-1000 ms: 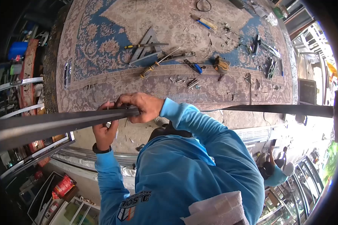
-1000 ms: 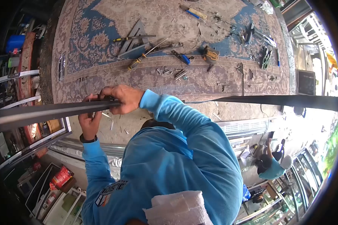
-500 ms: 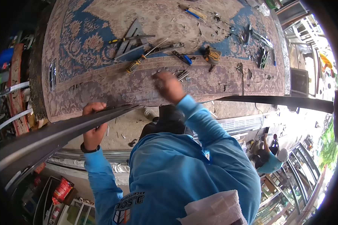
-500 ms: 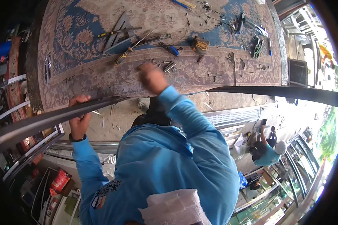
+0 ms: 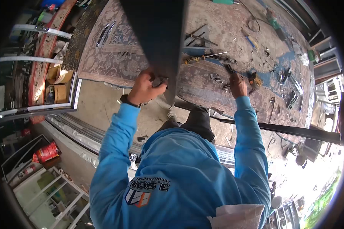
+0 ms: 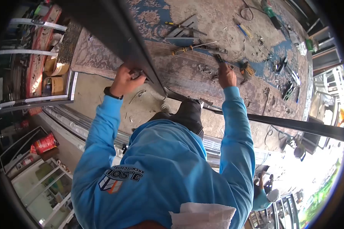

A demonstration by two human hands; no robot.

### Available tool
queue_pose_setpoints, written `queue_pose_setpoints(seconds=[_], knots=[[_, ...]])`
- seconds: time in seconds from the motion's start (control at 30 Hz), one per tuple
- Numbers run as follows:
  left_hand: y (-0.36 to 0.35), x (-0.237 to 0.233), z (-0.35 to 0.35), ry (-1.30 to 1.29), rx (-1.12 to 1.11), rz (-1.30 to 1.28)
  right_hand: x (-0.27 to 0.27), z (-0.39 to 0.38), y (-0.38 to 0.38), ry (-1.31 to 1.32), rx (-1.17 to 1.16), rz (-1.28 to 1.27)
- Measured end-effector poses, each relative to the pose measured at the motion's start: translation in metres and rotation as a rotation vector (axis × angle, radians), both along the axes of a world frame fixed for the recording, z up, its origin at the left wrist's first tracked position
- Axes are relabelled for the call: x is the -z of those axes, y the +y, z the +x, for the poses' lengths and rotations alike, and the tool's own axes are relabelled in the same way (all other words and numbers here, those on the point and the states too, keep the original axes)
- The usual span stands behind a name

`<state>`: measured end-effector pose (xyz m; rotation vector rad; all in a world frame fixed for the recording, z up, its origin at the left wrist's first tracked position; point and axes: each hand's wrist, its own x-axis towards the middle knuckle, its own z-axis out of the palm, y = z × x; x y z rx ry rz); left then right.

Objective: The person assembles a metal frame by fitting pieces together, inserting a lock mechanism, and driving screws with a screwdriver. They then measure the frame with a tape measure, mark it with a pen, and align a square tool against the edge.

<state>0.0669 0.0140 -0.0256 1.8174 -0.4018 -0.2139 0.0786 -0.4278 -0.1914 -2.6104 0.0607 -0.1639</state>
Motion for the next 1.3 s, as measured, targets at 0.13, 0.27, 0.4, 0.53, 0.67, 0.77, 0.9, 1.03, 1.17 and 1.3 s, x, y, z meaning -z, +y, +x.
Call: queue_pose_setpoints(seconds=[0.13,0.27,0.4,0.53,0.67,0.77,0.9,1.03,1.17,1.3], knots=[[-0.003,-0.013,0.003,0.010,0.061,-0.039,0.011,-0.001,-0.020,-0.115,0.015,0.075],[0.002,0.000,0.005,0.024,0.091,-0.076,0.013,0.001,-0.028,-0.045,0.188,0.329],[0.001,-0.004,0.005,-0.074,0.115,-0.145,-0.003,-0.001,-0.021,0.046,0.255,0.678],[0.012,0.010,0.004,0.081,0.214,-0.122,-0.033,-0.018,0.010,-0.008,0.159,0.841],[0.012,0.001,0.001,-0.104,0.192,-0.085,-0.046,-0.025,0.034,0.045,0.082,1.032],[0.009,0.003,-0.001,-0.027,0.151,-0.128,-0.054,-0.036,0.069,-0.009,0.018,1.016],[0.007,0.006,0.005,-0.008,0.111,-0.063,-0.058,-0.045,0.106,0.044,0.090,1.203],[0.007,-0.012,0.005,0.084,0.141,0.145,-0.041,-0.053,0.119,0.108,0.109,1.327],[0.003,-0.008,0.009,-0.072,0.257,0.175,-0.018,-0.060,0.121,0.112,0.171,1.416],[-0.013,-0.007,0.007,0.050,0.116,-0.013,-0.009,-0.063,0.113,0.142,0.216,1.420]])
